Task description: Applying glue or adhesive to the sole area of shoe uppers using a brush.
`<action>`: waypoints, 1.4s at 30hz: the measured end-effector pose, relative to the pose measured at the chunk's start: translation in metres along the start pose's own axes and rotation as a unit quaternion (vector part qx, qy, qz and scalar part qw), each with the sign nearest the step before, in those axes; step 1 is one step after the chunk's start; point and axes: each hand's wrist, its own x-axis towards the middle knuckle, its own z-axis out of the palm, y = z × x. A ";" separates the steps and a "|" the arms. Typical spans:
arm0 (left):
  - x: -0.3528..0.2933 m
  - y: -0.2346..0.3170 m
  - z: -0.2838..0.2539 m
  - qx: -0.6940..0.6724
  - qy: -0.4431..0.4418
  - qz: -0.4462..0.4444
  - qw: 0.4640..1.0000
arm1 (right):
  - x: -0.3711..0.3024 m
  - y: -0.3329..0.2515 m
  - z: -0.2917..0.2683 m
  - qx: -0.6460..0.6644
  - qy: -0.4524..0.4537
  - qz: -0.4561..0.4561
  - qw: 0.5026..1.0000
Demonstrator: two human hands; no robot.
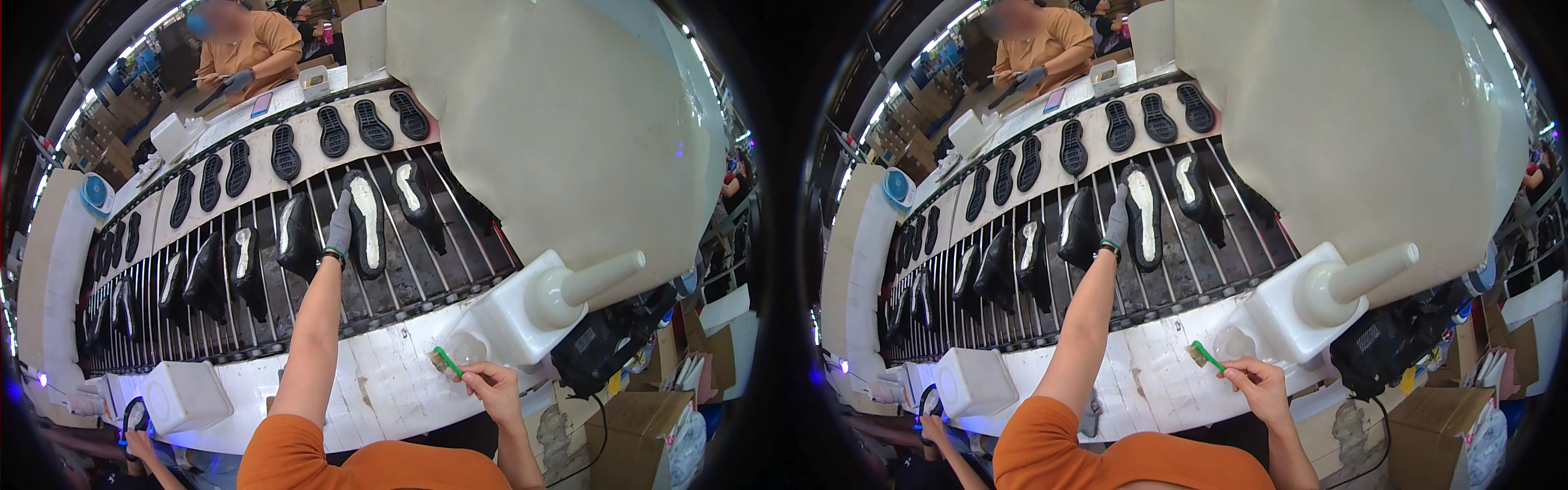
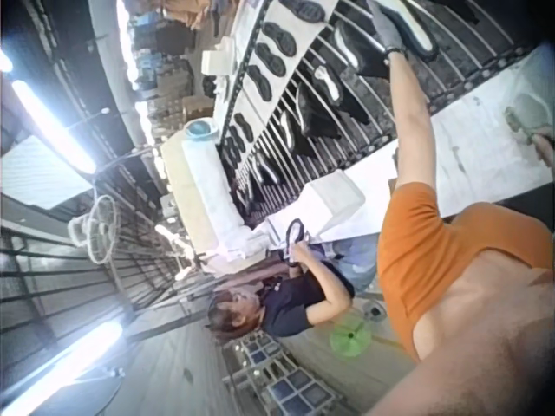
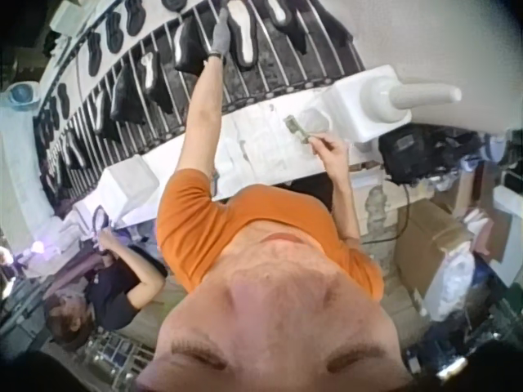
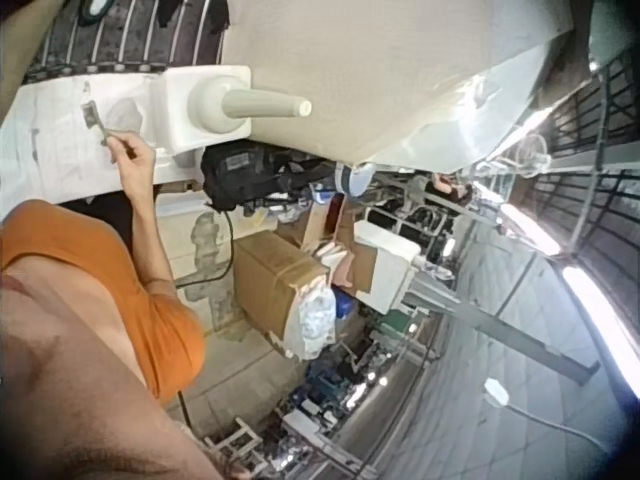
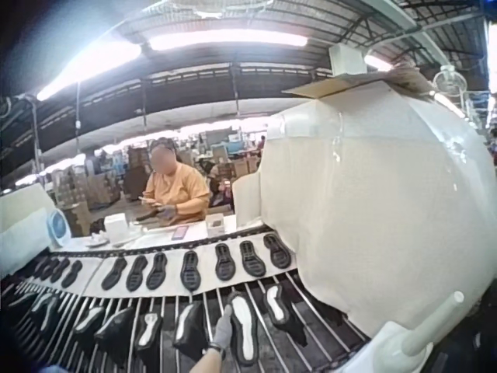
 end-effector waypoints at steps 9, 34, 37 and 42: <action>-0.104 0.028 -0.025 -0.294 0.026 0.036 0.955 | -0.043 -0.006 0.001 -0.042 0.002 -0.024 0.999; -0.475 -0.043 -0.058 0.204 0.071 0.101 0.971 | -0.023 0.014 -0.009 -0.603 0.134 -0.112 0.778; -0.474 -0.025 -0.052 0.496 0.067 0.202 0.842 | -0.012 0.035 -0.041 -0.366 0.077 -0.052 0.926; -0.474 -0.008 -0.039 0.379 0.053 0.238 0.893 | -0.015 0.053 -0.038 -0.022 0.035 0.034 0.999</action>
